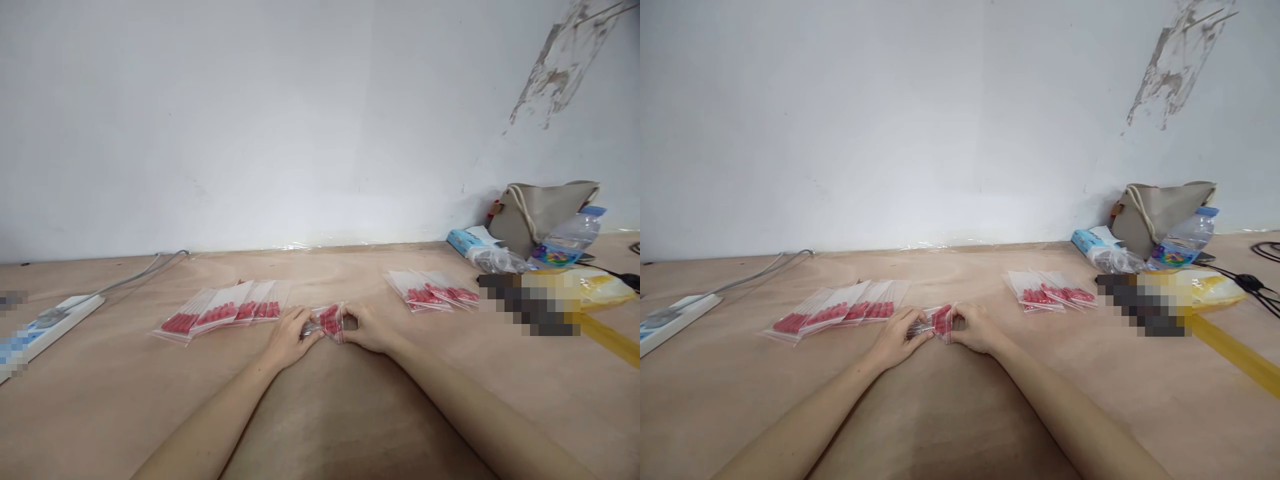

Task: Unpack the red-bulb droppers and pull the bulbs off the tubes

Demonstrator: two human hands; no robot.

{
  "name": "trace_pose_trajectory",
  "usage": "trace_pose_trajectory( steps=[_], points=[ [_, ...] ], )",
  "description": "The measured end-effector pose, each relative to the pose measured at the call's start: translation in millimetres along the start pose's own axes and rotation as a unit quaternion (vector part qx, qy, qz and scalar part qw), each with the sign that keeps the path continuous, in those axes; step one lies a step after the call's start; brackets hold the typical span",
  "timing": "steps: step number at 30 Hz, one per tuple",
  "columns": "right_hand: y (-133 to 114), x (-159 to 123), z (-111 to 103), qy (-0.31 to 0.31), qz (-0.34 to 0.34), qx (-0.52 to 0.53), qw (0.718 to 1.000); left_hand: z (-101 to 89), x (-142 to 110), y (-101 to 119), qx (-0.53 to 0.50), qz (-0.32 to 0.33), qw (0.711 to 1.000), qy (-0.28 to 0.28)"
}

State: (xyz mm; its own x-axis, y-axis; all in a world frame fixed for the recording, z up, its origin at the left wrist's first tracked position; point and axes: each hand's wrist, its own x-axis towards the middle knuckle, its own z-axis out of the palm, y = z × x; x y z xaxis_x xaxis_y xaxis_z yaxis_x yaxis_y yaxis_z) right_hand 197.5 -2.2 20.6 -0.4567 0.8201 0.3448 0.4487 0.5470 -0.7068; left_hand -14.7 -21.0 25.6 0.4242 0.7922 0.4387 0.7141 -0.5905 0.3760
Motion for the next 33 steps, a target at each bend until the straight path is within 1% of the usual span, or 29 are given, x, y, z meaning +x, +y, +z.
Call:
trace_pose_trajectory(
  steps=[3,8,13,17,20,22,25,27,29,33],
  points=[
    [-3,0,1,0.011,0.006,-0.011,1.0,0.0,1,-1,-0.016,-0.001,1.0,-0.002],
    [-4,1,0,-0.01,0.023,-0.019,1.0,-1.0,1,-2,-0.036,0.002,0.999,-0.002],
    [-2,0,0,0.001,0.0,-0.019,1.0,-5.9,0,-4,-0.026,0.012,0.999,-0.023],
    [-2,-1,4,0.015,-0.021,0.015,1.0,-7.6,0,-5,-0.04,0.008,0.999,-0.029],
    [0,-2,0,-0.004,-0.026,0.069,0.997,-6.7,-1,-6,-0.038,-0.004,0.999,-0.027],
    [3,-3,-6,-0.02,0.001,0.104,0.994,-6.0,-1,-6,-0.038,-0.01,0.999,-0.025],
    [10,-6,-16,-0.038,0.083,0.133,0.987,-5.6,-2,-7,-0.038,-0.016,0.999,-0.021],
    [13,-8,-21,-0.045,0.111,0.145,0.982,-5.8,-2,-6,-0.034,-0.02,0.999,-0.02],
    [14,-9,-22,-0.048,0.103,0.142,0.983,-6.0,-2,-6,-0.03,-0.021,0.999,-0.022],
    [10,-10,-20,-0.079,0.055,0.129,0.987,-6.0,-2,-6,-0.024,-0.012,0.999,-0.019]
  ],
)
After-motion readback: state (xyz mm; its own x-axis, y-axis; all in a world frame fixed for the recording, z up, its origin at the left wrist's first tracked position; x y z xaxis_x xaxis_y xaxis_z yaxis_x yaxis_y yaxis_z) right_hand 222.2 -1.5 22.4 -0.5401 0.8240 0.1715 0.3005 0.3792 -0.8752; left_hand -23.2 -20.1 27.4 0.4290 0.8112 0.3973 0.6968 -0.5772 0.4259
